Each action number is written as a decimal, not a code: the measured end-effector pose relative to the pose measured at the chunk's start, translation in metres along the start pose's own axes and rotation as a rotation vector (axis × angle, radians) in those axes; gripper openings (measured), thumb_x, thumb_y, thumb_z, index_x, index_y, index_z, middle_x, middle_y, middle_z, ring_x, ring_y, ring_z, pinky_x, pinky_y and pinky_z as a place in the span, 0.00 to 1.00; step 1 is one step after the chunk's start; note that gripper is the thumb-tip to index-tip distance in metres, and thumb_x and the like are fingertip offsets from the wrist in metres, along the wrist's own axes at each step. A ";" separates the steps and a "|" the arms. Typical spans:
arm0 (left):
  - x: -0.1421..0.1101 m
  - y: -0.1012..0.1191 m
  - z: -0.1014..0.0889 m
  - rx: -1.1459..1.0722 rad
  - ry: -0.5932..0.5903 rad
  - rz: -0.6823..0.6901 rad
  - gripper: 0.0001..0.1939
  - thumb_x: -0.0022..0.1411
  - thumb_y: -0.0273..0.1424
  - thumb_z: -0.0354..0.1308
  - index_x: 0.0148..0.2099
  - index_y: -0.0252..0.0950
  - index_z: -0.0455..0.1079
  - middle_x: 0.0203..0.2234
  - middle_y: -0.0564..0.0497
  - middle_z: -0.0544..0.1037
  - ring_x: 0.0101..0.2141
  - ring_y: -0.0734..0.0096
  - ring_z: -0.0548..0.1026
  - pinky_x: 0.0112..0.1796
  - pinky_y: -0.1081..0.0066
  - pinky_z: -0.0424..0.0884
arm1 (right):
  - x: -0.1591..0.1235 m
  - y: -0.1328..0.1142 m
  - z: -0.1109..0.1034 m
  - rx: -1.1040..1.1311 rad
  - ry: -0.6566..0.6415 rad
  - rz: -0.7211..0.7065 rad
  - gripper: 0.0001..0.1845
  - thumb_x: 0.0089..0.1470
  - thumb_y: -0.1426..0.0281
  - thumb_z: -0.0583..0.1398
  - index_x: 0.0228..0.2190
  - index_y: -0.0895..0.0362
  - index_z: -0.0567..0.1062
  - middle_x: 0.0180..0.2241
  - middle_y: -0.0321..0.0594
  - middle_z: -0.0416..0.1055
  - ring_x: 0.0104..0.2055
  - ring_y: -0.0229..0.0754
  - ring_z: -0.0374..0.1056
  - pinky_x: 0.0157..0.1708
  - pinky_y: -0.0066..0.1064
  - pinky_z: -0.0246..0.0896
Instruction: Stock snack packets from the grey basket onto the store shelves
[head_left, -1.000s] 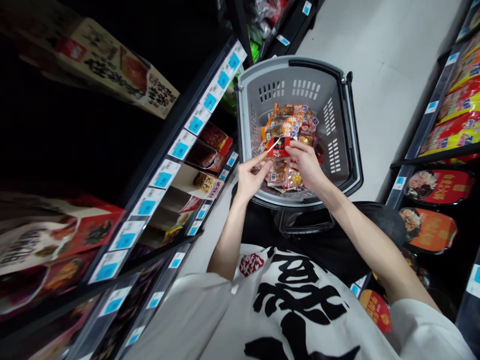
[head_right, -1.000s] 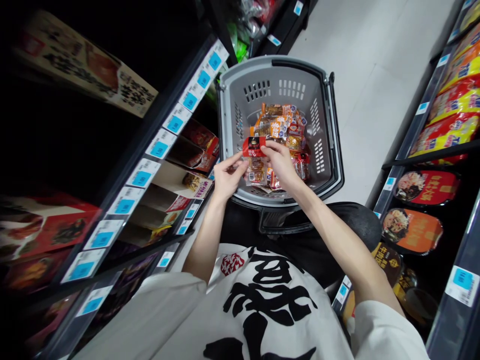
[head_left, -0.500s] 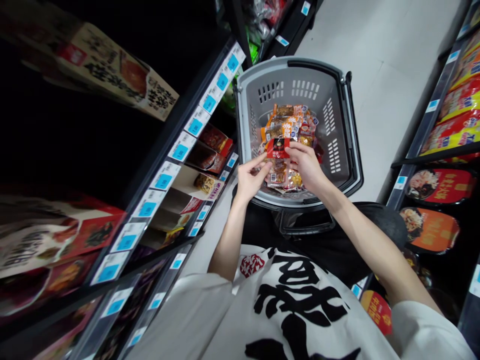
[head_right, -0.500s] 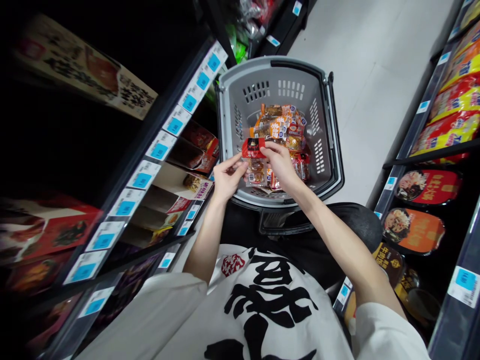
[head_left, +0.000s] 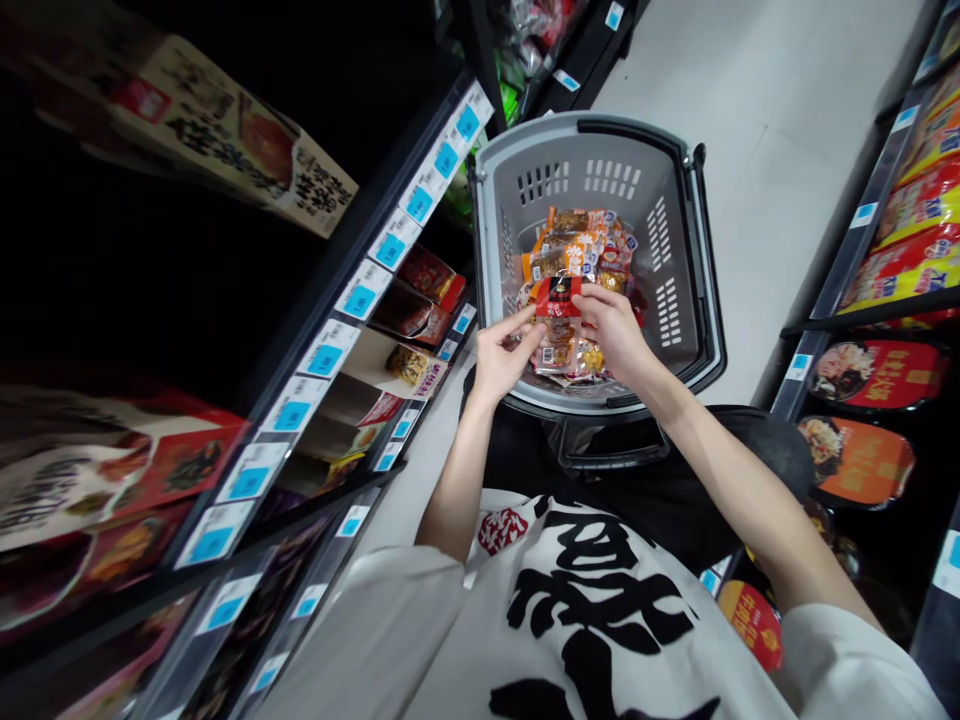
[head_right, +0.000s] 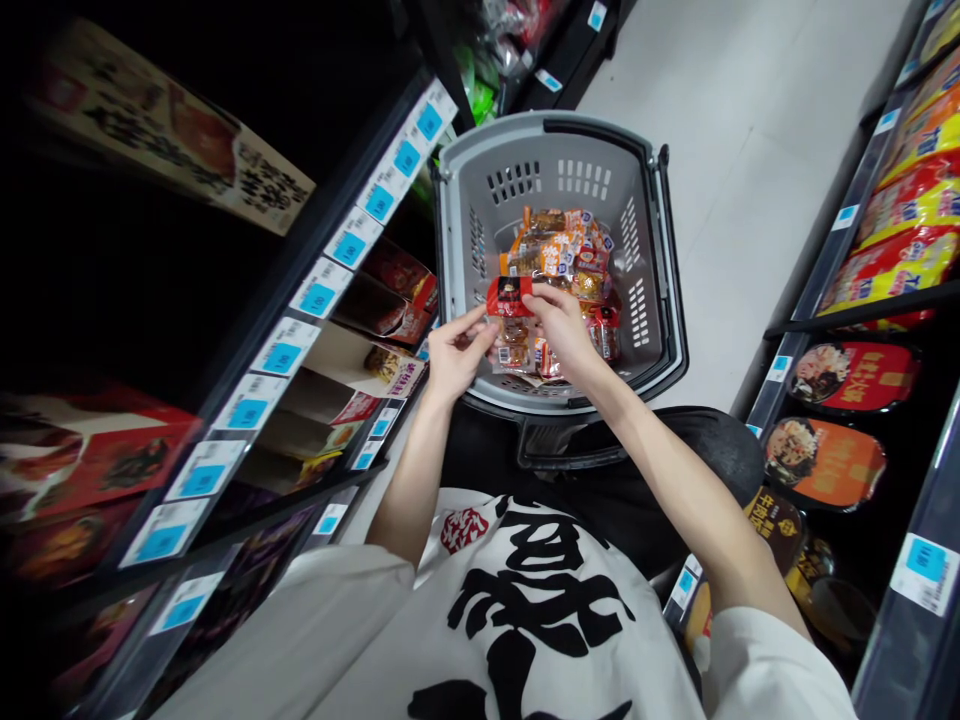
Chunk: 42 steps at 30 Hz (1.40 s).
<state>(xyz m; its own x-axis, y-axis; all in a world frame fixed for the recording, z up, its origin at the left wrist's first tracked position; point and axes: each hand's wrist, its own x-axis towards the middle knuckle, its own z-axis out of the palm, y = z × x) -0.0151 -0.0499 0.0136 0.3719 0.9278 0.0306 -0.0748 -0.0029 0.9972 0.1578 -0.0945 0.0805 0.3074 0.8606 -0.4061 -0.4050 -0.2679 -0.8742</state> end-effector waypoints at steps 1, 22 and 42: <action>0.000 0.000 0.000 -0.002 -0.003 0.000 0.30 0.60 0.48 0.73 0.57 0.34 0.82 0.25 0.54 0.80 0.19 0.80 0.72 0.23 0.77 0.73 | 0.000 0.000 0.000 -0.004 -0.002 0.001 0.06 0.51 0.66 0.67 0.28 0.54 0.75 0.31 0.35 0.73 0.33 0.37 0.65 0.32 0.27 0.61; 0.002 -0.002 -0.001 -0.017 0.000 0.037 0.28 0.60 0.48 0.74 0.55 0.34 0.83 0.25 0.54 0.80 0.19 0.80 0.73 0.22 0.77 0.73 | 0.003 0.001 0.001 0.009 -0.004 0.021 0.04 0.55 0.69 0.65 0.30 0.55 0.75 0.32 0.35 0.74 0.33 0.36 0.67 0.32 0.26 0.63; 0.000 -0.004 0.001 -0.023 0.013 0.026 0.29 0.58 0.49 0.75 0.55 0.35 0.83 0.25 0.53 0.81 0.19 0.78 0.74 0.21 0.77 0.73 | -0.004 -0.004 0.000 0.009 0.003 0.031 0.04 0.55 0.70 0.65 0.28 0.55 0.74 0.30 0.35 0.73 0.33 0.37 0.68 0.32 0.26 0.61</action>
<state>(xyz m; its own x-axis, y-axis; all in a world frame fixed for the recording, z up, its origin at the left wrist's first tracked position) -0.0143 -0.0503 0.0093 0.3576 0.9323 0.0550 -0.1052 -0.0183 0.9943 0.1579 -0.0969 0.0855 0.2977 0.8506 -0.4335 -0.4223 -0.2899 -0.8589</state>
